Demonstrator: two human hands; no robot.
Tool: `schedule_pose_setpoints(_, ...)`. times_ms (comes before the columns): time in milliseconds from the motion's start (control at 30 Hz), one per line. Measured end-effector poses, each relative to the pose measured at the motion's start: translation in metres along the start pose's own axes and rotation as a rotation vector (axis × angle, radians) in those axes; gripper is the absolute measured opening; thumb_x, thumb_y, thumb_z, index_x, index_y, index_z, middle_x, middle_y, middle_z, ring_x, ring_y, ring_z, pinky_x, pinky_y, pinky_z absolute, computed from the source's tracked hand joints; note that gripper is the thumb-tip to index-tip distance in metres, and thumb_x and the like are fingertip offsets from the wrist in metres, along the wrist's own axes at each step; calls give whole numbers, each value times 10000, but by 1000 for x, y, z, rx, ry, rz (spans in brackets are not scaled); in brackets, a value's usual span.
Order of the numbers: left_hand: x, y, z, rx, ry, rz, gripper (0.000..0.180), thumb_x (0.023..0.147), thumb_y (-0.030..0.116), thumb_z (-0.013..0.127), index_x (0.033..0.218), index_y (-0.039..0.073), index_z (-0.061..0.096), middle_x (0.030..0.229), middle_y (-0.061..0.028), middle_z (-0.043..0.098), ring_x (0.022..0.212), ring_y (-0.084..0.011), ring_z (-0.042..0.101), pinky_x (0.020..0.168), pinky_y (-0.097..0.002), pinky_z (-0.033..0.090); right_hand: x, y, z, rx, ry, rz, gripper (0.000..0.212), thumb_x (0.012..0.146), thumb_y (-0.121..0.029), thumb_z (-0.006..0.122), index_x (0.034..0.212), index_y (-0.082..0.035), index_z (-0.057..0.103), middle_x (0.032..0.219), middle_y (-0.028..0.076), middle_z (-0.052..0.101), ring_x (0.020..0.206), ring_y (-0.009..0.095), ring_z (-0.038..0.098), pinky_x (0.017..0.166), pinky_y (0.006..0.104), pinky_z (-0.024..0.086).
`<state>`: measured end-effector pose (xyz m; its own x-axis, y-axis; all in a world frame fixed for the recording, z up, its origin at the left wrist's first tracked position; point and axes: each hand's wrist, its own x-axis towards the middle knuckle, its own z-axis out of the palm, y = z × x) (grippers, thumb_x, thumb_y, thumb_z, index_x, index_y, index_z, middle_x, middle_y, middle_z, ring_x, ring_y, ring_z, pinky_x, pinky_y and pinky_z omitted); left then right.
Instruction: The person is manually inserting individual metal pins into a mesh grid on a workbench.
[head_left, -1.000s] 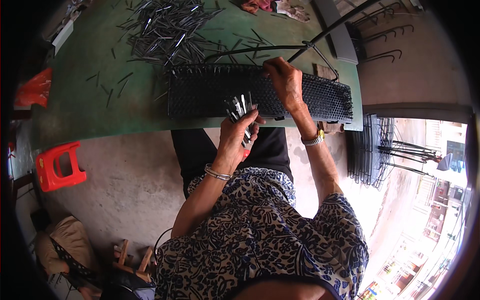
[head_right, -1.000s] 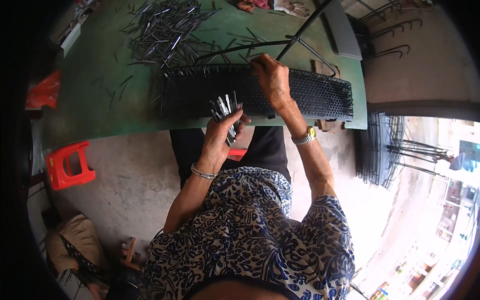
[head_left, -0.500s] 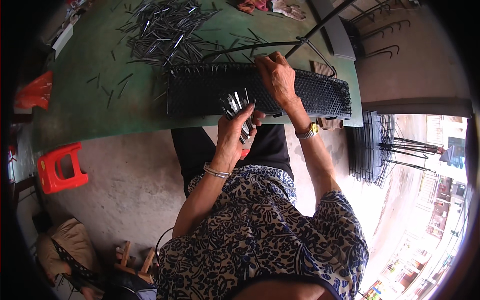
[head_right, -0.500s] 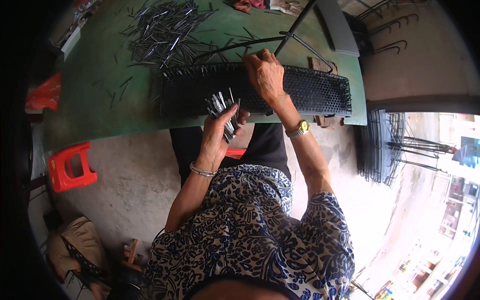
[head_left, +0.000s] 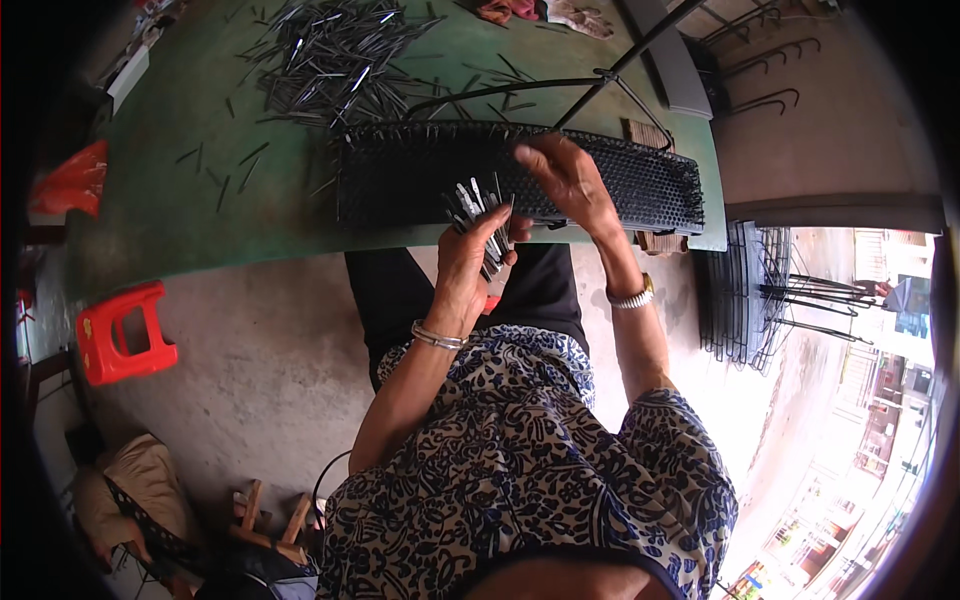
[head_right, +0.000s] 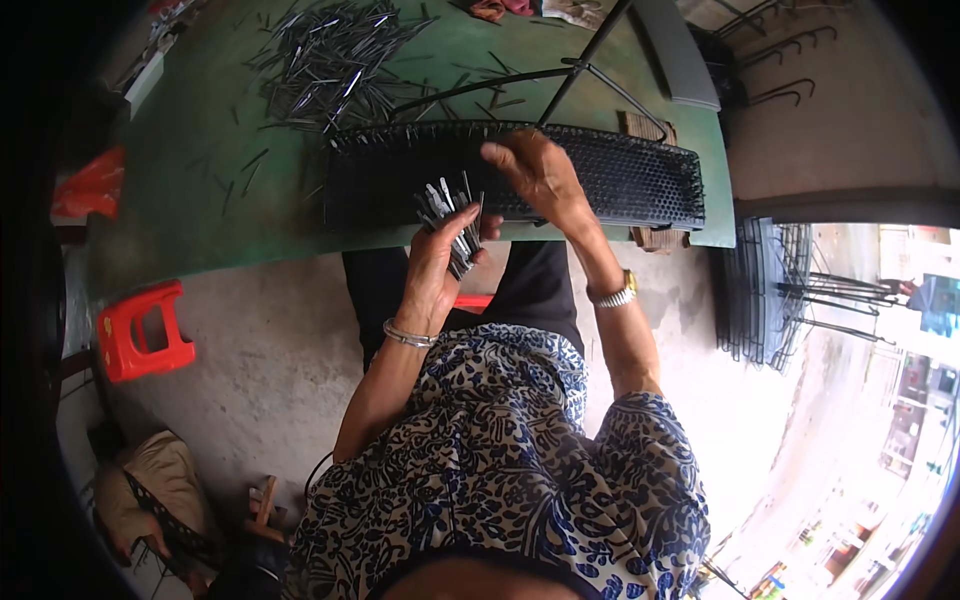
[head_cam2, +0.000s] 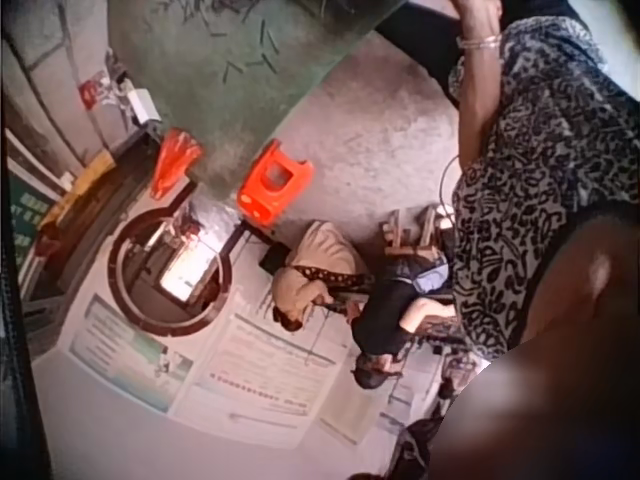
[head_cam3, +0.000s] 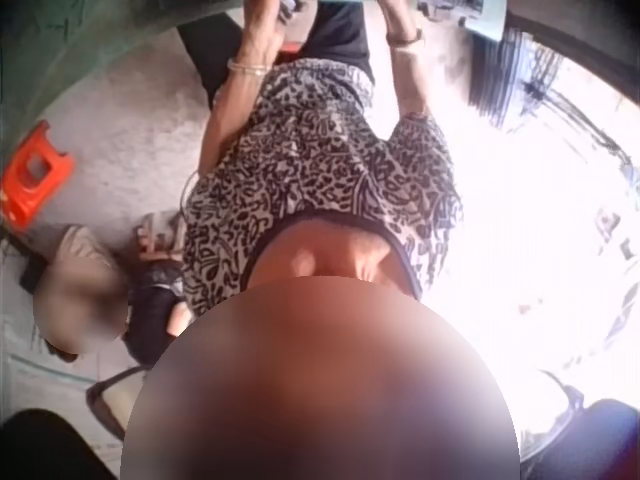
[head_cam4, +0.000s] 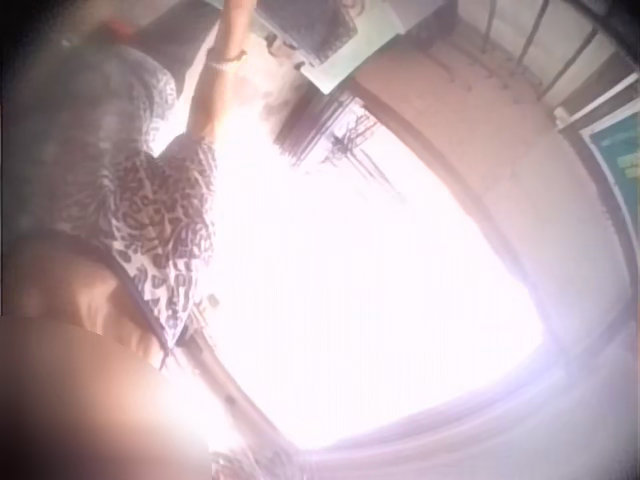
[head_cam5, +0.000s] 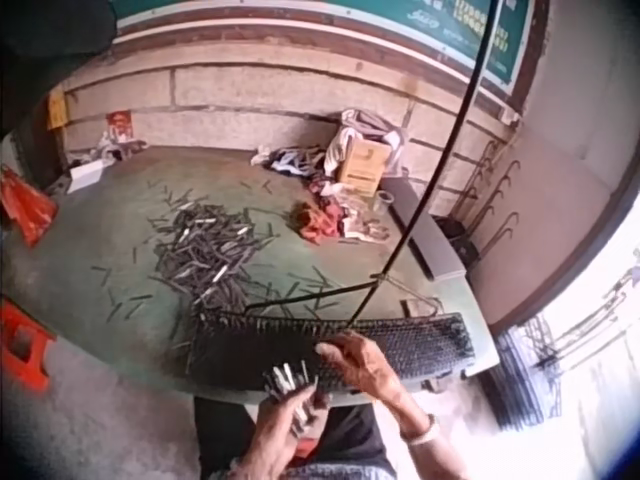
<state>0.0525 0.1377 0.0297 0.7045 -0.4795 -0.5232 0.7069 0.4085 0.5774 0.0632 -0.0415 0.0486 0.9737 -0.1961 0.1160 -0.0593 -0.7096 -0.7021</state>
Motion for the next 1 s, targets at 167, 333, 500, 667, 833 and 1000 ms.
schedule_pose_setpoints(167,3,-4,2,-25,-5,-7,198,855,163,684,984,16,652,867,-104,708,734,-183,693,486,-238,481,-32,-17,-5,505,-246,96,170,914,-116,606,886,51,593,754,88,630,700,158,647,627,279,504)
schedule_pose_setpoints(333,5,-10,0,-20,29,-9,191,850,157,688,971,14,650,827,-87,695,713,-172,682,490,-259,496,-19,-10,-9,136,269,64,67,891,-55,579,938,-13,599,723,87,637,628,142,628,588,280,485)
schedule_pose_setpoints(500,6,-16,4,49,1,-13,172,846,202,707,898,50,644,741,-47,658,605,-118,607,491,-259,466,16,20,13,-6,510,-104,53,892,-73,600,897,-21,591,706,101,640,596,166,621,555,292,478)
schedule_pose_setpoints(667,8,-13,6,-22,-2,-41,177,833,175,721,835,33,616,692,-49,613,560,-103,546,450,-243,413,28,27,17,-86,475,-145,58,876,-75,618,898,-23,605,735,139,642,626,249,640,580,329,485)
schedule_pose_setpoints(833,5,-11,9,-9,1,-55,163,836,161,713,811,43,604,672,-36,585,544,-86,509,443,-222,366,30,26,13,-15,382,-193,62,862,-75,627,901,-26,622,755,142,651,658,280,652,600,342,490)
schedule_pose_setpoints(1000,4,-14,9,-12,-26,-68,140,856,145,690,828,41,601,684,-34,581,543,-89,501,441,-219,353,27,27,14,-57,437,-165,80,856,-77,633,922,-30,637,774,140,656,688,278,656,628,340,500)
